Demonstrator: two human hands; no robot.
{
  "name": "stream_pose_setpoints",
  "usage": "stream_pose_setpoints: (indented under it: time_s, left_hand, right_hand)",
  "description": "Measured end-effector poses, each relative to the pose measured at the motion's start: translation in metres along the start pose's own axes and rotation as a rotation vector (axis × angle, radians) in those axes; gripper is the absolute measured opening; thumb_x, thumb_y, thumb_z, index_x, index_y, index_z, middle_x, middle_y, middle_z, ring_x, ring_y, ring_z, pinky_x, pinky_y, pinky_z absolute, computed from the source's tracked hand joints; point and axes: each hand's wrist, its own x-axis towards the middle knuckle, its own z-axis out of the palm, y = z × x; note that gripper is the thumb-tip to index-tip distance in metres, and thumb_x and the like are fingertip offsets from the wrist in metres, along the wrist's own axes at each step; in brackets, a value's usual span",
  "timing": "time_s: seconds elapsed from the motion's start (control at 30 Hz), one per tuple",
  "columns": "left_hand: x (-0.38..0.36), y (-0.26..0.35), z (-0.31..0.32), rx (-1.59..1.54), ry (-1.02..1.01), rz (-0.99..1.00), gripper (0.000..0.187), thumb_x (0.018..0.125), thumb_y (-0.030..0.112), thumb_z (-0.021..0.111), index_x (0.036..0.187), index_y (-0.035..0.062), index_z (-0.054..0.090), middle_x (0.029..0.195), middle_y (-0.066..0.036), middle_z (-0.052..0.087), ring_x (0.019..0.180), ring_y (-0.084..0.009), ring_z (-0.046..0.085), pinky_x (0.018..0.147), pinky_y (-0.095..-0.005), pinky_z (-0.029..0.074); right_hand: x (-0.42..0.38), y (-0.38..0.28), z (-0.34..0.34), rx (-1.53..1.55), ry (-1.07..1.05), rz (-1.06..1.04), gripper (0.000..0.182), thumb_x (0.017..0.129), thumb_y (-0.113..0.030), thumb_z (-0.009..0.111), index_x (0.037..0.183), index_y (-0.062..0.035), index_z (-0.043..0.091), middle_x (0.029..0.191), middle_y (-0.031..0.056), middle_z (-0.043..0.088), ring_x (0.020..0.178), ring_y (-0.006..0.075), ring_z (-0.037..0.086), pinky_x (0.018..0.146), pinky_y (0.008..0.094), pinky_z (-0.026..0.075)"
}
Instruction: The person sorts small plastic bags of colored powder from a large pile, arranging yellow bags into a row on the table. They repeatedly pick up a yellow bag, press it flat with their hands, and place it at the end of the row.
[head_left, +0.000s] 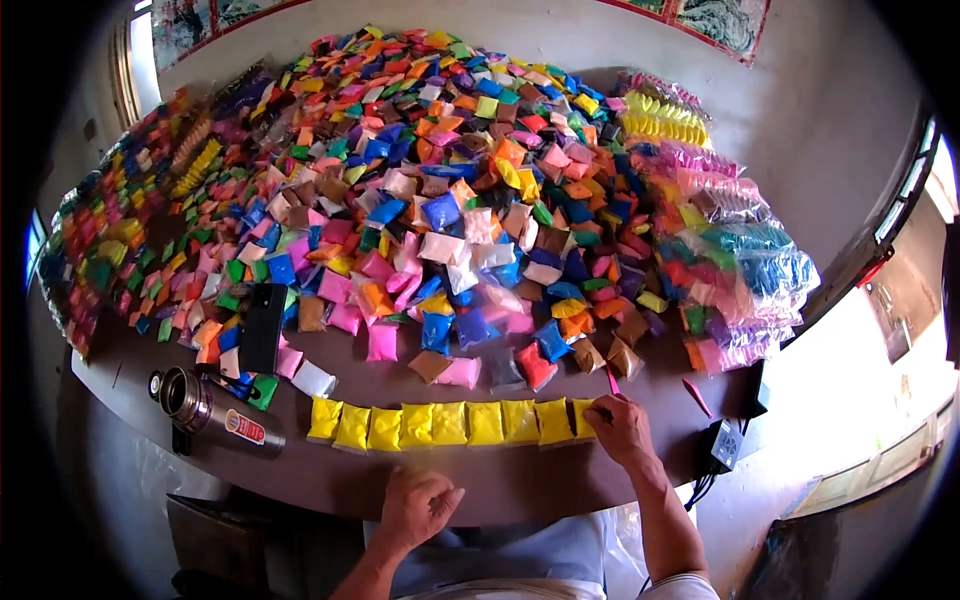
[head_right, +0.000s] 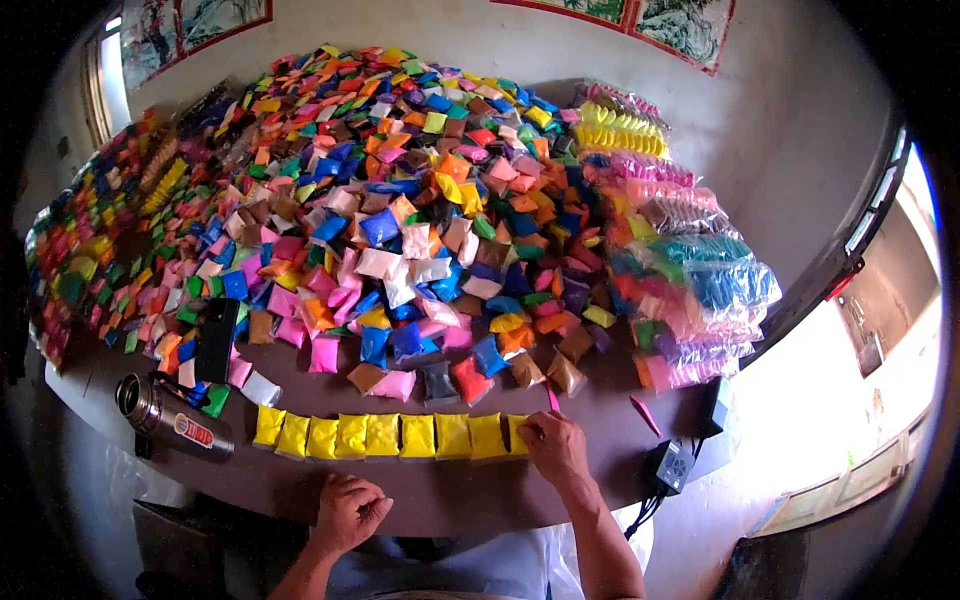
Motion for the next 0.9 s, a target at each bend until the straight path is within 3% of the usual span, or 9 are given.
stream_pose_setpoints:
  time_s: [0.13, 0.33, 0.4, 0.47, 0.7, 0.73, 0.8, 0.87, 0.9]
  left_hand:
    - [-0.002, -0.003, 0.003, -0.007, 0.014, -0.005, 0.024, 0.088, 0.03, 0.072, 0.08, 0.0078, 0.071, 0.08, -0.004, 0.07, 0.08, -0.0216, 0.065, 0.082, -0.0392, 0.046]
    - [-0.002, -0.003, 0.004, -0.014, 0.01, -0.014, 0.021, 0.086, 0.027, 0.075, 0.078, 0.0084, 0.07, 0.081, -0.005, 0.069, 0.078, -0.0241, 0.064, 0.082, -0.041, 0.047]
    - [-0.002, 0.0, 0.001, -0.034, -0.013, -0.048, 0.021, 0.085, 0.026, 0.076, 0.077, 0.0084, 0.069, 0.081, -0.006, 0.069, 0.076, -0.0245, 0.065, 0.08, -0.0411, 0.048]
    - [-0.001, -0.001, 0.002, -0.053, -0.032, -0.083, 0.021, 0.084, 0.026, 0.077, 0.076, 0.0085, 0.068, 0.08, -0.006, 0.068, 0.075, -0.0249, 0.065, 0.078, -0.0413, 0.049]
    - [0.001, -0.004, 0.002, -0.028, -0.005, 0.008, 0.02, 0.085, 0.022, 0.077, 0.076, 0.0079, 0.066, 0.079, -0.008, 0.07, 0.077, -0.025, 0.069, 0.072, -0.0404, 0.053]
    - [0.003, -0.002, 0.0, -0.021, -0.001, 0.003, 0.02, 0.086, 0.023, 0.076, 0.076, 0.0083, 0.066, 0.08, -0.007, 0.07, 0.079, -0.0247, 0.069, 0.074, -0.0409, 0.052]
    - [0.009, 0.005, -0.004, -0.019, -0.007, 0.012, 0.02, 0.086, 0.024, 0.074, 0.077, 0.0087, 0.066, 0.081, -0.006, 0.07, 0.08, -0.0244, 0.068, 0.076, -0.0414, 0.05]
    - [0.015, 0.01, -0.004, -0.067, 0.051, 0.028, 0.018, 0.081, 0.013, 0.073, 0.07, 0.0068, 0.06, 0.069, -0.013, 0.063, 0.068, -0.0363, 0.06, 0.067, -0.0477, 0.044]
    - [0.013, 0.009, -0.002, -0.074, 0.046, 0.032, 0.018, 0.081, 0.013, 0.073, 0.07, 0.0068, 0.06, 0.069, -0.013, 0.063, 0.068, -0.0363, 0.06, 0.067, -0.0477, 0.044]
  right_hand:
    - [0.04, -0.017, -0.005, 0.06, 0.083, -0.082, 0.015, 0.086, -0.013, 0.07, 0.096, -0.0025, 0.068, 0.094, 0.0167, 0.067, 0.086, 0.0325, 0.068, 0.073, 0.0405, 0.054]
    - [0.175, -0.072, 0.006, 0.098, 0.31, -0.393, 0.024, 0.088, -0.013, 0.062, 0.109, -0.002, 0.064, 0.104, 0.0213, 0.066, 0.095, 0.043, 0.062, 0.08, 0.0481, 0.05]
    - [0.229, -0.083, 0.015, 0.073, 0.316, -0.346, 0.026, 0.089, -0.013, 0.063, 0.114, -0.0044, 0.065, 0.095, 0.0162, 0.064, 0.089, 0.0363, 0.063, 0.08, 0.0437, 0.05]
    - [0.274, -0.09, 0.028, 0.023, 0.478, -0.527, 0.03, 0.089, -0.012, 0.062, 0.118, -0.0065, 0.066, 0.101, 0.0162, 0.063, 0.099, 0.0374, 0.061, 0.087, 0.0457, 0.048]
    - [0.342, -0.123, 0.048, -0.2, 0.25, -0.36, 0.042, 0.097, -0.038, 0.053, 0.129, -0.0137, 0.065, 0.124, 0.0207, 0.054, 0.127, 0.0392, 0.048, 0.106, 0.0443, 0.042]
    - [0.347, -0.12, 0.056, -0.2, 0.214, -0.266, 0.048, 0.099, -0.046, 0.048, 0.134, -0.0162, 0.062, 0.139, 0.021, 0.049, 0.135, 0.0384, 0.042, 0.11, 0.0428, 0.039]
    - [0.356, -0.105, 0.072, -0.137, 0.321, -0.314, 0.044, 0.096, -0.042, 0.053, 0.13, -0.0163, 0.064, 0.137, 0.0232, 0.053, 0.125, 0.0416, 0.051, 0.104, 0.0467, 0.044]
    - [0.356, -0.092, 0.083, -0.106, 0.566, -0.48, 0.04, 0.095, -0.033, 0.058, 0.123, -0.0055, 0.066, 0.122, 0.0219, 0.063, 0.111, 0.0399, 0.06, 0.093, 0.046, 0.051]
    - [0.342, -0.1, 0.072, 0.032, 0.486, -0.414, 0.042, 0.095, -0.038, 0.059, 0.123, -0.0074, 0.067, 0.124, 0.0214, 0.063, 0.11, 0.0374, 0.063, 0.093, 0.0441, 0.05]
